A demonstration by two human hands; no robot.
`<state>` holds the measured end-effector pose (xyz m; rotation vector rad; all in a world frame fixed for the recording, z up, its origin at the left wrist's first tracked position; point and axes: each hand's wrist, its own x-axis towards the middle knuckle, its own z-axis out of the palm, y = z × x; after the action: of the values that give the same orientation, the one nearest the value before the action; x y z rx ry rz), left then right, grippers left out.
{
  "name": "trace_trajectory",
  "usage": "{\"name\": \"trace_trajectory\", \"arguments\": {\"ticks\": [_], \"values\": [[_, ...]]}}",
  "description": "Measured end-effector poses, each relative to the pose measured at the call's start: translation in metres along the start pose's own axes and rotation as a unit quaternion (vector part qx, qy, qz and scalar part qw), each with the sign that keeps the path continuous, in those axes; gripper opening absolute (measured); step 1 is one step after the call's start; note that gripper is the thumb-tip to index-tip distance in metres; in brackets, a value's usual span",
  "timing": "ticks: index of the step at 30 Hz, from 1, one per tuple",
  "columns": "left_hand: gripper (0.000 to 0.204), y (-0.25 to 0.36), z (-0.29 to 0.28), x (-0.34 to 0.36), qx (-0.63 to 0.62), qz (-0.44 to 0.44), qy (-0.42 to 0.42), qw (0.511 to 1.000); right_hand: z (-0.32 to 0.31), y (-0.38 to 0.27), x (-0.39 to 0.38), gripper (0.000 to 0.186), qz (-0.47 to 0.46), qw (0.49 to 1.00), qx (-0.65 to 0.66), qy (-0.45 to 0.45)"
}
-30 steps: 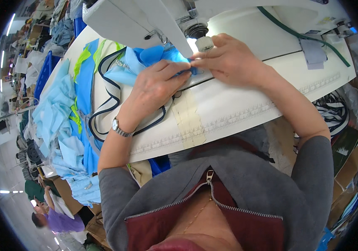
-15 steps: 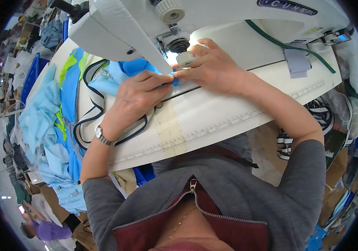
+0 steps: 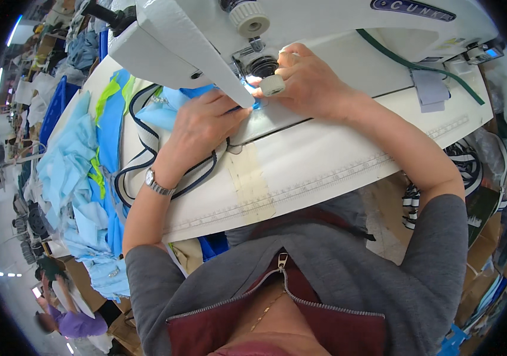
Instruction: Sewing pieces of light blue fabric and black straps using an industrial sewing machine to assemble a product.
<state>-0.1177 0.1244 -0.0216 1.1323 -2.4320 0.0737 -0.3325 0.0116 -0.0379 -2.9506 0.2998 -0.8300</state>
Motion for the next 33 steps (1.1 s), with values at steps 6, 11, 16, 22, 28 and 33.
{"name": "trace_trajectory", "arguments": {"ticks": [6,11,16,22,28,33], "values": [[0.020,0.001,-0.003,0.001,0.033,-0.020,-0.036,0.999,0.010,0.005,-0.003,0.030,0.011,0.999,0.034,0.041],[0.027,0.003,-0.006,-0.003,0.038,-0.045,-0.039,0.998,0.004,0.001,-0.005,0.029,0.009,1.000,0.005,0.012],[0.030,0.004,-0.002,-0.006,0.039,-0.065,-0.009,0.997,0.000,-0.010,-0.011,0.032,0.051,0.998,0.011,-0.033],[0.028,0.002,0.001,-0.008,-0.017,-0.089,0.022,0.996,-0.007,-0.011,-0.005,0.028,0.020,0.998,-0.028,-0.058],[0.021,0.000,0.001,-0.007,-0.041,-0.109,0.038,0.992,-0.001,-0.007,-0.006,0.021,-0.008,0.999,-0.016,-0.027],[0.020,-0.006,-0.001,-0.004,-0.051,-0.119,0.020,0.991,0.007,-0.001,-0.004,0.014,0.071,0.997,-0.001,-0.043]]}}
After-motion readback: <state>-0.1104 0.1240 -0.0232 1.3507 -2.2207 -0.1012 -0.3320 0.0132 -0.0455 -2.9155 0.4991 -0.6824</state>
